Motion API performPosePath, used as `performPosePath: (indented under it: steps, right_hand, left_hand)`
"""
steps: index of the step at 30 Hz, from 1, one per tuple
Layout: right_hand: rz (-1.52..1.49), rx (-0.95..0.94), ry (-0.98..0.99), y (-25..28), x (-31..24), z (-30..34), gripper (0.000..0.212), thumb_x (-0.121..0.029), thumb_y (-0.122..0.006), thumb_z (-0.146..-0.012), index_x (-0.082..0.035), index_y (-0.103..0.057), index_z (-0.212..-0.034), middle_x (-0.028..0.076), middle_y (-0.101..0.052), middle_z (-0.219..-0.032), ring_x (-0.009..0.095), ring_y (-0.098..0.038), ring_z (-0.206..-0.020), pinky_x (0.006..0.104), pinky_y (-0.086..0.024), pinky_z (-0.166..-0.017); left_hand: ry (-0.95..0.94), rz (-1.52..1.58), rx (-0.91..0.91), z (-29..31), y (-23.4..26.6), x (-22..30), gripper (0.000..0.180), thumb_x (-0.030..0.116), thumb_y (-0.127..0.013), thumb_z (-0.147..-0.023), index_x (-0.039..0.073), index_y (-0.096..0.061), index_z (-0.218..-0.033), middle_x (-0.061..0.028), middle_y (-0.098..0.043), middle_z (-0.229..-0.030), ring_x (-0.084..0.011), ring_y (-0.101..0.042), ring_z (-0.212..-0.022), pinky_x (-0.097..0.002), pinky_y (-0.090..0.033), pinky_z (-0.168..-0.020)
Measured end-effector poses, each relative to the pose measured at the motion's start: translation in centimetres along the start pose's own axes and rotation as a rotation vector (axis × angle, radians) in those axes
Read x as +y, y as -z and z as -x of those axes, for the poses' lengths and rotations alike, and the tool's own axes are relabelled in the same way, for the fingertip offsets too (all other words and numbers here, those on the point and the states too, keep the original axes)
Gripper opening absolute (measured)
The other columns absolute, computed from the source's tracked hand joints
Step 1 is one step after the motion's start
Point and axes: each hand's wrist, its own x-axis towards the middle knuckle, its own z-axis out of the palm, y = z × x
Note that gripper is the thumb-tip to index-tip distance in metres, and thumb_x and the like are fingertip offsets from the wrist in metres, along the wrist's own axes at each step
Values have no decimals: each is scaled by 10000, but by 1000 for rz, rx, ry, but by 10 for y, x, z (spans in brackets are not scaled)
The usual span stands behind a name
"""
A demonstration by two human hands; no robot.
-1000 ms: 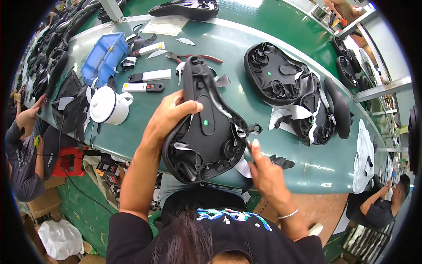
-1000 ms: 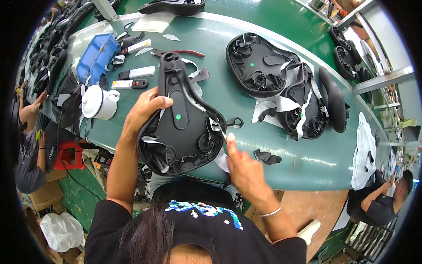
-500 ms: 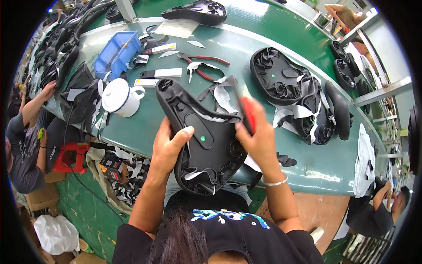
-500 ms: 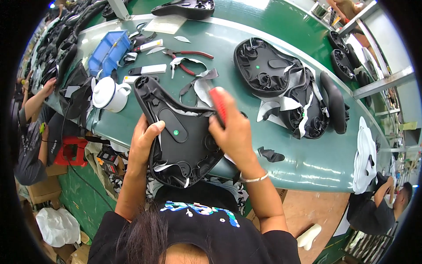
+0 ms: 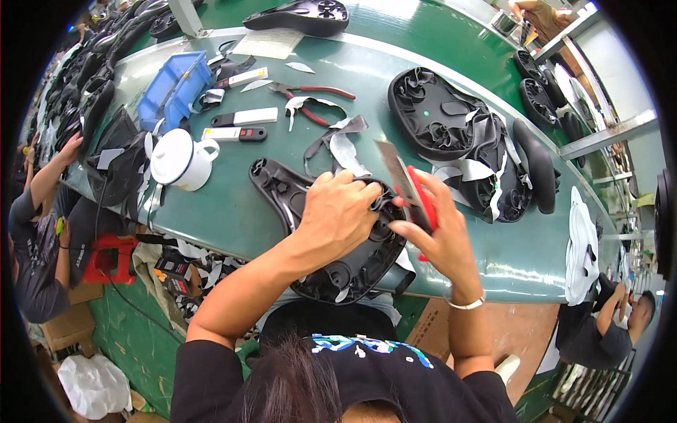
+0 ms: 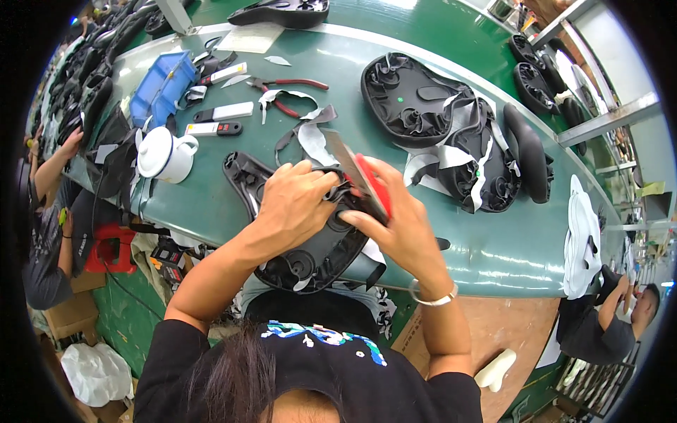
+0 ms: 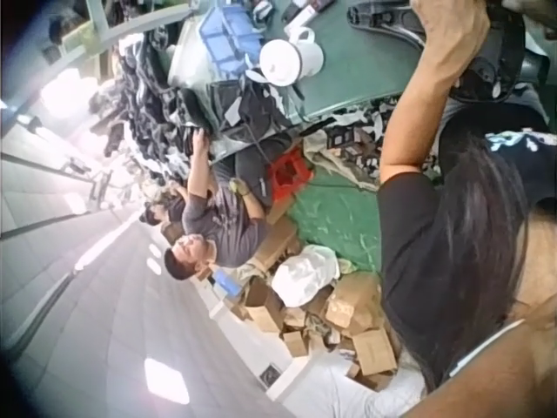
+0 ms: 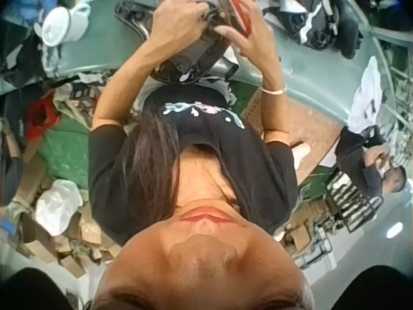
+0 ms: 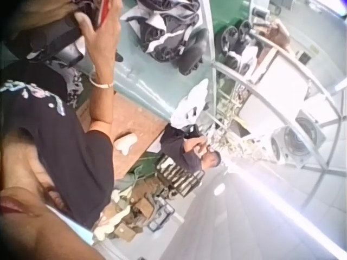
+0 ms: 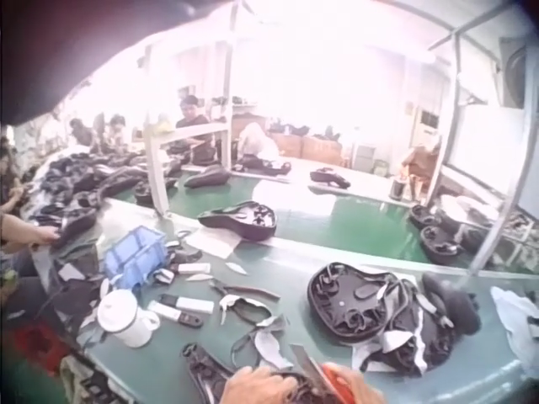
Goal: The worker trims excess material from the edges of bicycle seats using a utility knife.
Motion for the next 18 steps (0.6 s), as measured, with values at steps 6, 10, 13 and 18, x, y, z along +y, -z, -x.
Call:
performPosePath:
  steps: [6,10,13,18]
  right_hand:
    - [618,-291,101,34,9,18,556,-178,-640,-857,-166,-431,-1372,61,-604,-769,239,-620,-641,326,-476,-527]
    - [769,-335,143,26,3,15,575,-181,-649,-838,-197,-437,-1372,61,-522,-656,239,-553,-505,365,-413,-434]
    - [734,-264,-45,18,6,61,581,-180,-649,-835,-182,-433,-1374,79,-516,-644,271,-539,-475,392,-406,-418]
    - [638,-111,-270,-12,-25,98,562,-194,-625,-853,-165,-428,-1378,109,-530,-624,310,-546,-484,421,-408,-429]
  left_hand:
    - [115,134,-30,-4,3,-2,173,218,-664,-670,51,-620,-673,-89,-601,-688,-260,-559,-733,-382,-414,-672]
    - [248,253,64,-2,0,-5,195,221,-632,-709,26,-624,-696,-127,-582,-660,-241,-542,-661,-366,-414,-606]
    - [663,1143,-1,-8,18,-7,169,152,-611,-784,25,-571,-680,1,-492,-584,-63,-447,-615,-214,-354,-561]
    - [109,2360,606,-6,31,-41,334,246,-546,-892,114,-419,-613,8,-417,-554,-138,-533,-590,-228,-356,-532]
